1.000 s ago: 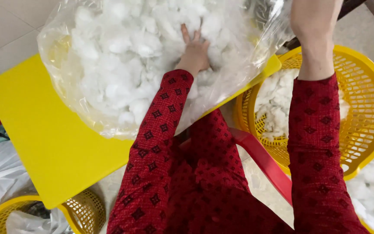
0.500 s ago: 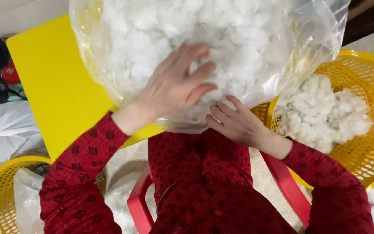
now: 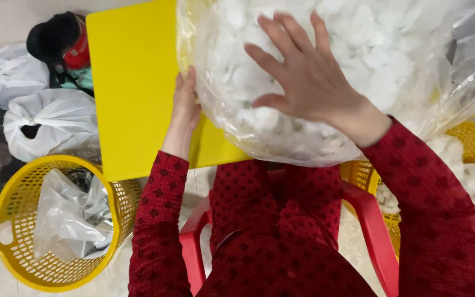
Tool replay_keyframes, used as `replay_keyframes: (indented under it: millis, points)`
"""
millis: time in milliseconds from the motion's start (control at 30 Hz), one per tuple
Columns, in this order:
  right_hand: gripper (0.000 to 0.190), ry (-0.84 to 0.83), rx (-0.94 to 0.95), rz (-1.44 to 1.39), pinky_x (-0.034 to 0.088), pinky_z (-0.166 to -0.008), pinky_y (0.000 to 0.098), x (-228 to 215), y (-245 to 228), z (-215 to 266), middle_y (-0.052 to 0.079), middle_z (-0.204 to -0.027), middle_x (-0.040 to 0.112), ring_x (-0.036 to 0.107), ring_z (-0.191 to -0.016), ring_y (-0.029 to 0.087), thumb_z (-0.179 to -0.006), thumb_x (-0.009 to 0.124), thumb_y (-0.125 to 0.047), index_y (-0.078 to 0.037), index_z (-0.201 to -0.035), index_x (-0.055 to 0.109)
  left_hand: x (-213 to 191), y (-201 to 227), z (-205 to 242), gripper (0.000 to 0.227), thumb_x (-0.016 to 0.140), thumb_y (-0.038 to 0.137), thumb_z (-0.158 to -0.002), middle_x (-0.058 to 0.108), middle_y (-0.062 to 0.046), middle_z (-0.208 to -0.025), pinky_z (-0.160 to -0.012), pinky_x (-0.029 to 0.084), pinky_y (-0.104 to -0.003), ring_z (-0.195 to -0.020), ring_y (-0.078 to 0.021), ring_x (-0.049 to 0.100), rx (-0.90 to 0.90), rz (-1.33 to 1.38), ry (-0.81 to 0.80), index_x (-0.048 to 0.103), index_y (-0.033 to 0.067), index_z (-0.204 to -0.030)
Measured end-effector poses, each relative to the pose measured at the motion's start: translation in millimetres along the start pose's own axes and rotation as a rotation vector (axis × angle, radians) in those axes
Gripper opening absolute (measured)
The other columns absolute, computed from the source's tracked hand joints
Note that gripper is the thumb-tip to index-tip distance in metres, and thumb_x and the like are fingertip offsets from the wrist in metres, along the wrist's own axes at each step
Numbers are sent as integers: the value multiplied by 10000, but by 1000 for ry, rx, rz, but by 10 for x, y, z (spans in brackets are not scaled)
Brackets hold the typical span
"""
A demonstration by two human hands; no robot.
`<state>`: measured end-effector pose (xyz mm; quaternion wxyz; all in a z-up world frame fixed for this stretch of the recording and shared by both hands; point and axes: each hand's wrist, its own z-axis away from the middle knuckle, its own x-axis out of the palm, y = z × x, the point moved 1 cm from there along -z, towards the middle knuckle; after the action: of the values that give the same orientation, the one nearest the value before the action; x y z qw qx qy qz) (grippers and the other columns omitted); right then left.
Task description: The person repeatedly pulls handfuls of white fluffy material from a large plastic bag and places them into a yellow basket. The hands work continuously, transferring the material in small clumps.
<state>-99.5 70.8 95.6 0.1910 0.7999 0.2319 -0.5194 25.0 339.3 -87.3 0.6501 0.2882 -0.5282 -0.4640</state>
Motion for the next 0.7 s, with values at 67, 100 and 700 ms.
replay_keyframes:
  millis: [67, 100, 700]
  points:
    - [995, -48, 61, 75, 175, -1112, 795, 149, 172, -407, 213, -1675, 256, 221, -1529, 454, -797, 750, -689, -174, -1597, 459, 75, 8, -128, 514, 598, 339, -1046, 611, -82, -1175, -733, 408, -357, -944, -201, 521, -30, -125, -49, 490, 51, -1457]
    - [1053, -73, 92, 113, 146, -1086, 824, 259, 221, -528, 213, -1695, 203, 166, -1540, 465, -755, 750, -709, -215, -1627, 429, 93, 43, -133, 469, 632, 320, -1065, 654, -82, -1036, -619, 345, -332, -769, -183, 510, -46, -187, -75, 591, 7, -1413]
    - [1002, -483, 224, -89, 50, -1119, 758, 461, 304, -505, 155, -1660, 65, 71, -1530, 408, -773, 674, -720, -269, -1581, 289, 273, 2370, 190, 305, 603, 292, -1108, 707, -14, -1024, -839, 494, -271, -920, -111, 642, 785, -739, -305, 705, 9, -1164]
